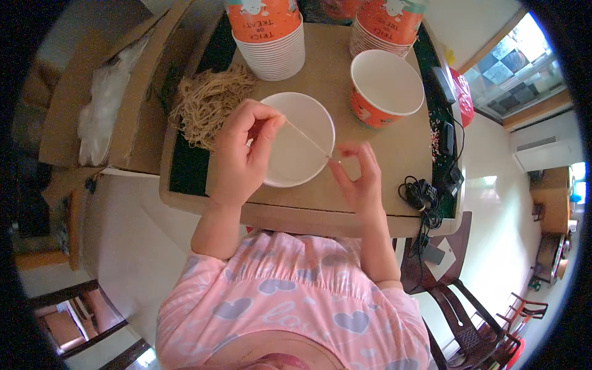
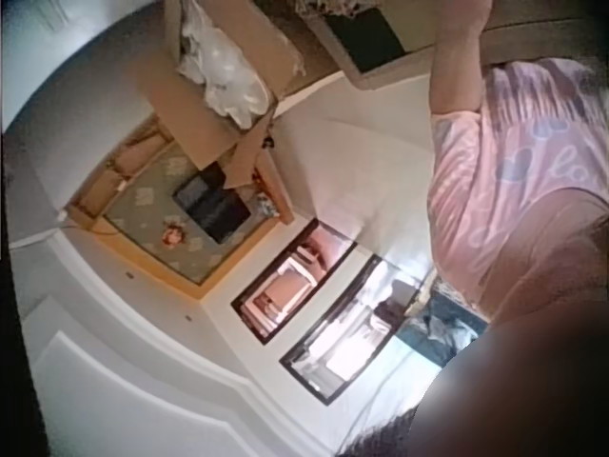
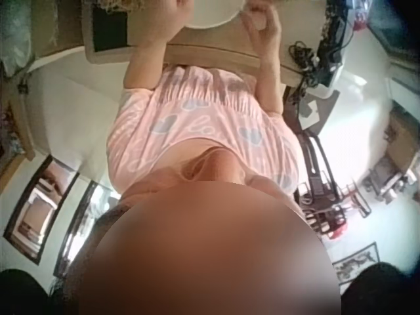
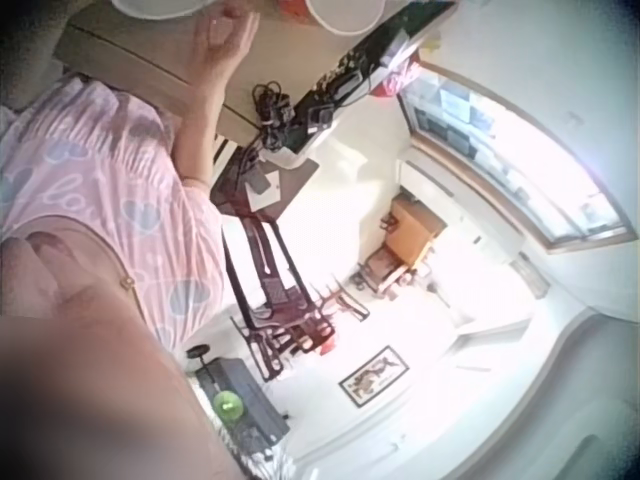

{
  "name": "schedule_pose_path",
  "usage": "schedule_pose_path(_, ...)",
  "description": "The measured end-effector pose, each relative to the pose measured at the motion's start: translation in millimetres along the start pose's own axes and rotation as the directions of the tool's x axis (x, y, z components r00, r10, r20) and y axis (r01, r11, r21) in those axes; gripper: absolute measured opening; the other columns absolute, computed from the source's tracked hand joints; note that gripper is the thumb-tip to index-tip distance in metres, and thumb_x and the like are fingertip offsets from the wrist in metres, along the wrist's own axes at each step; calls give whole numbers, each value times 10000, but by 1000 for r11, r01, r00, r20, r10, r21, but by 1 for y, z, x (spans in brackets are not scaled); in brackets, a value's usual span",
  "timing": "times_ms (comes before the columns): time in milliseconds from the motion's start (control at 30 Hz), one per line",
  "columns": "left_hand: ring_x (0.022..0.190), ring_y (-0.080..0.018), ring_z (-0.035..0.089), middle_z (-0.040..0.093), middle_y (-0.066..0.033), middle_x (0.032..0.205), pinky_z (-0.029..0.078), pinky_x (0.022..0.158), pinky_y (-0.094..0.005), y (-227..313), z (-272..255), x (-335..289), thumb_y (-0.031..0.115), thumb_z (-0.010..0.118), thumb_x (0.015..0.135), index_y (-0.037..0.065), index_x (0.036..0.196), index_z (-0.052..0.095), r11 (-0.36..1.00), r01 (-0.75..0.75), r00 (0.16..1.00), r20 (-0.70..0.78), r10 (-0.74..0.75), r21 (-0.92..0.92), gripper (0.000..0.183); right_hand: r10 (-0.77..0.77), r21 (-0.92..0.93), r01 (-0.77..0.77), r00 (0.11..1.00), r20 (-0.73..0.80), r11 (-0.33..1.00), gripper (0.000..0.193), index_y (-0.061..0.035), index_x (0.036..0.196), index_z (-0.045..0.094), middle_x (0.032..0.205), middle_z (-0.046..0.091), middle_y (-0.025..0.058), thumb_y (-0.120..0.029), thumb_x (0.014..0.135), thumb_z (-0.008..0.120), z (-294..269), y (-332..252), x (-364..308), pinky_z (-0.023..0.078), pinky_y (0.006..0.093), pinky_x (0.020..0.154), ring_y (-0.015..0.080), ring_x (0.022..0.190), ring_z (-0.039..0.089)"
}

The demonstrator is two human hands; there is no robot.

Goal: Attaching string handles to decorative Halloween-themed paper cups.

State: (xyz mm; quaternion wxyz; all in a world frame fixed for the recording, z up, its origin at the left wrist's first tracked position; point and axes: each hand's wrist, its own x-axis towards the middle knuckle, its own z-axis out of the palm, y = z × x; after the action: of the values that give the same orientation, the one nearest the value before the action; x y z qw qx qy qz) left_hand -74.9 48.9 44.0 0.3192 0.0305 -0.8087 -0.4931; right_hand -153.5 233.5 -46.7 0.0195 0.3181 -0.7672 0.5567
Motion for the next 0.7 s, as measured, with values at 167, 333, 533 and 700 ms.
schedule_pose_path(167,692,-211,623,609,-96,765,480,606,-301,10,2,5,69,612,893,28,975,568,996,41,989,143,-30,-73,102,-48,131,47,999,3,990,194,-9,1029,637,962,638,90,1,836,658,9,-30,25,489,287,761,143,822,601)
schedule_pose_path(333,663,-87,511,517,-27,708,459,608,-259,-31,-28,6,17,677,818,86,1160,608,935,97,976,150,-156,340,356,28,186,-4,992,-127,983,119,-14,1030,617,854,612,19,-26,927,558,13,10,34,463,219,620,69,715,545)
schedule_pose_path(533,687,-121,600,661,-57,874,486,641,-270,-115,-43,3,119,576,922,10,1004,655,879,476,865,180,-469,0,158,314,362,-299,949,20,883,66,-25,987,581,794,579,-23,-55,939,547,26,12,44,421,205,593,45,672,501)
schedule_pose_path(700,766,-80,592,680,-37,883,485,677,-246,-187,-29,-41,118,550,946,1,978,657,543,761,647,349,-677,-356,162,394,312,-424,905,157,850,138,-37,985,599,771,575,-33,-164,950,560,27,44,50,394,203,562,44,664,497)
